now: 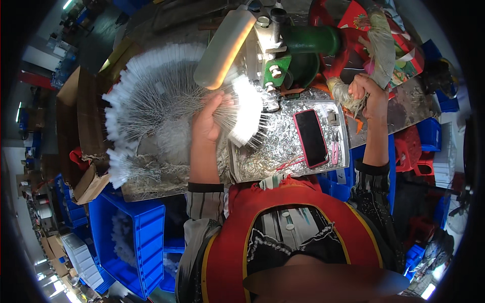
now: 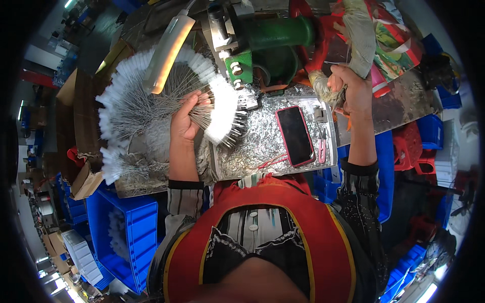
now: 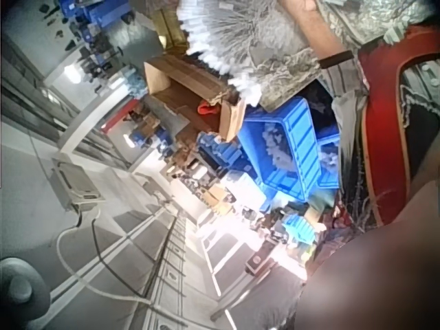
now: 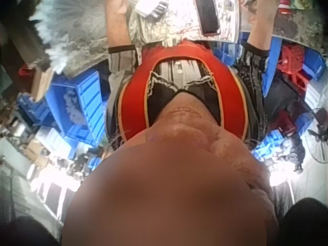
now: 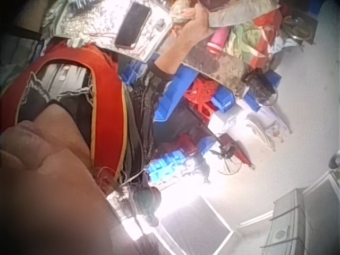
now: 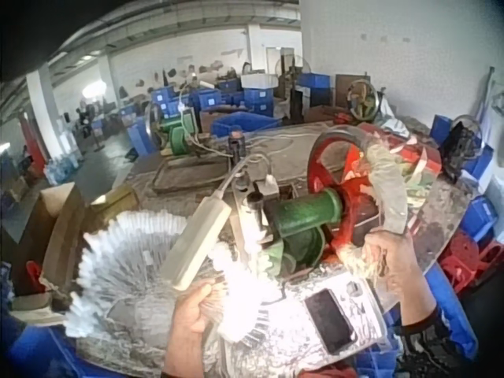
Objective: Assembling white fluffy brush heads onto sticks using an industrial assembly machine.
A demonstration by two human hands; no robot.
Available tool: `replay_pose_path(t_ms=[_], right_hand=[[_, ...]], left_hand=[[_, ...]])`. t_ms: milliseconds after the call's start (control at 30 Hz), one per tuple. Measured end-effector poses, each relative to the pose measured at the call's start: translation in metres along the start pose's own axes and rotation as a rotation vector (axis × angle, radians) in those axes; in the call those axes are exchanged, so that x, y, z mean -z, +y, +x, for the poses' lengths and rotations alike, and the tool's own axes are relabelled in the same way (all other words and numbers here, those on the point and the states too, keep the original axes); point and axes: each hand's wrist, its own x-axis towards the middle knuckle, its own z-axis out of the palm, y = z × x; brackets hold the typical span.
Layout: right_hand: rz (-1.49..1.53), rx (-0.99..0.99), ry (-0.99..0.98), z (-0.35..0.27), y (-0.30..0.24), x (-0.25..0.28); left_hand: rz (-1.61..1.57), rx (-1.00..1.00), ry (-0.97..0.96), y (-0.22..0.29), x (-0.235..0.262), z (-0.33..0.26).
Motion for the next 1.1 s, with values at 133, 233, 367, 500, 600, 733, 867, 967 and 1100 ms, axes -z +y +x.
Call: replay_pose_path(t_ms=[133,233,367,500,600,733,867,967,1100], right_hand=[[0.022,0.021,-0.006,-0.001,0.005,0.001],[0.003,0.041,0.016,-0.002,0.012,0.004],[0.003,0.084,-0.018,-0.001,0.016,0.006],[0.012,0.009,0.027,-0.002,0.005,0.002],[-0.027,-0.033,-0.034,0.004,-0.005,0.005],[0.004,0.038,-0.033,0.0,0.006,0.001],[0.014,0.327,-0.027,-0.001,0.058,0.011],[0.013,0.278,-0.059,0.0,0.058,0.009],[0.005,0.143,-0.115,0.001,0.03,0.006]], left_hand=[[-0.078,-0.047,0.031,-0.006,-0.002,0.004],[-0.067,-0.073,0.056,-0.008,-0.006,0.005],[-0.056,-0.092,0.085,-0.009,-0.006,0.006],[-0.071,-0.087,0.064,-0.011,-0.001,0.011],[-0.06,-0.087,0.098,-0.01,-0.004,0.01],[-0.075,-0.083,0.094,-0.01,0.0,0.009],[-0.094,-0.091,0.029,-0.01,-0.011,0.008],[-0.071,-0.136,-0.002,-0.009,-0.005,0.004],[-0.133,-0.187,-0.017,-0.01,-0.004,-0.001]])
